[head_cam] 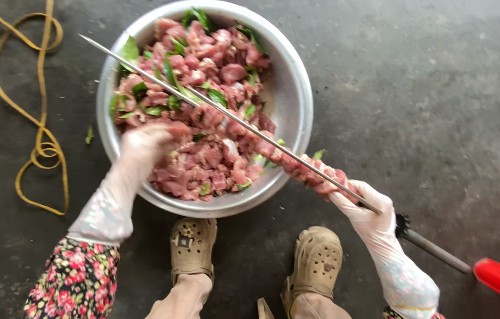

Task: The person threads pieces of raw meat and green leaves onto long metal skewers from a large metal bowl. They hold the skewers in one hand and use the other to pick up and arrange the meat and leaves along the skewer length.

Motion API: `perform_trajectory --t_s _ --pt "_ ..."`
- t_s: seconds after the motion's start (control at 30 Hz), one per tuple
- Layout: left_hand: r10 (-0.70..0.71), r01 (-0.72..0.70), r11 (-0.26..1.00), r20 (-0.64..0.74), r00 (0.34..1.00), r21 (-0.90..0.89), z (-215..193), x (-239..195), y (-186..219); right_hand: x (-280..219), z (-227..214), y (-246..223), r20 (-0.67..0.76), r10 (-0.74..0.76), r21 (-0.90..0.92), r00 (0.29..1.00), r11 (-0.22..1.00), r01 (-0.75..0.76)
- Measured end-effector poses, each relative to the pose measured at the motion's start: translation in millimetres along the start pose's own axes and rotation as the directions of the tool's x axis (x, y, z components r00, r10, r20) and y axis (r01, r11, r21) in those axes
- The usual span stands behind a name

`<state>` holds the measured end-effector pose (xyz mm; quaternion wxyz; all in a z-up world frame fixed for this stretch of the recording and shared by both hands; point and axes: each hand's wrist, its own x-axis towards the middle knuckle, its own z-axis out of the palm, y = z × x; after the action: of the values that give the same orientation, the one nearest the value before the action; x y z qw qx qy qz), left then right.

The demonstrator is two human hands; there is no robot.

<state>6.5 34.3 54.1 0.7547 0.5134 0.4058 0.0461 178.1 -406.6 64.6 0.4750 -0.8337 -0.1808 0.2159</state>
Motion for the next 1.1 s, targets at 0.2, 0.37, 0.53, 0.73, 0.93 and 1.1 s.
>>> perform_trajectory --t_s 0.2,0.37,0.53,0.73,0.93,1.1 --pt "0.172 -0.233 0.919 -0.207 0.963 -0.318 -85 40 30 1 -6 -2 0.006 0.006 -0.078 1.000 0.997 -0.005" --pt "0.227 -0.326 0.914 -0.364 0.903 -0.240 -108 60 31 5 -9 -5 0.011 0.063 -0.144 0.998 0.988 -0.061" --pt "0.323 -0.452 0.848 -0.406 0.855 -0.277 -111 66 32 3 -8 -7 0.002 0.019 -0.182 1.000 0.983 -0.018" --pt "0.466 -0.477 0.876 -0.386 0.796 0.074 -79 46 61 2 -9 0 -0.006 0.018 -0.181 1.000 0.983 -0.019" --pt "0.419 -0.305 0.828 -0.158 0.894 0.470 41 -4 58 -1 -3 1 -0.003 -0.069 0.014 0.998 0.998 0.069" --pt "0.245 -0.220 0.855 0.009 0.969 0.470 59 10 45 -6 3 3 -0.044 0.020 0.196 0.999 0.981 -0.011"
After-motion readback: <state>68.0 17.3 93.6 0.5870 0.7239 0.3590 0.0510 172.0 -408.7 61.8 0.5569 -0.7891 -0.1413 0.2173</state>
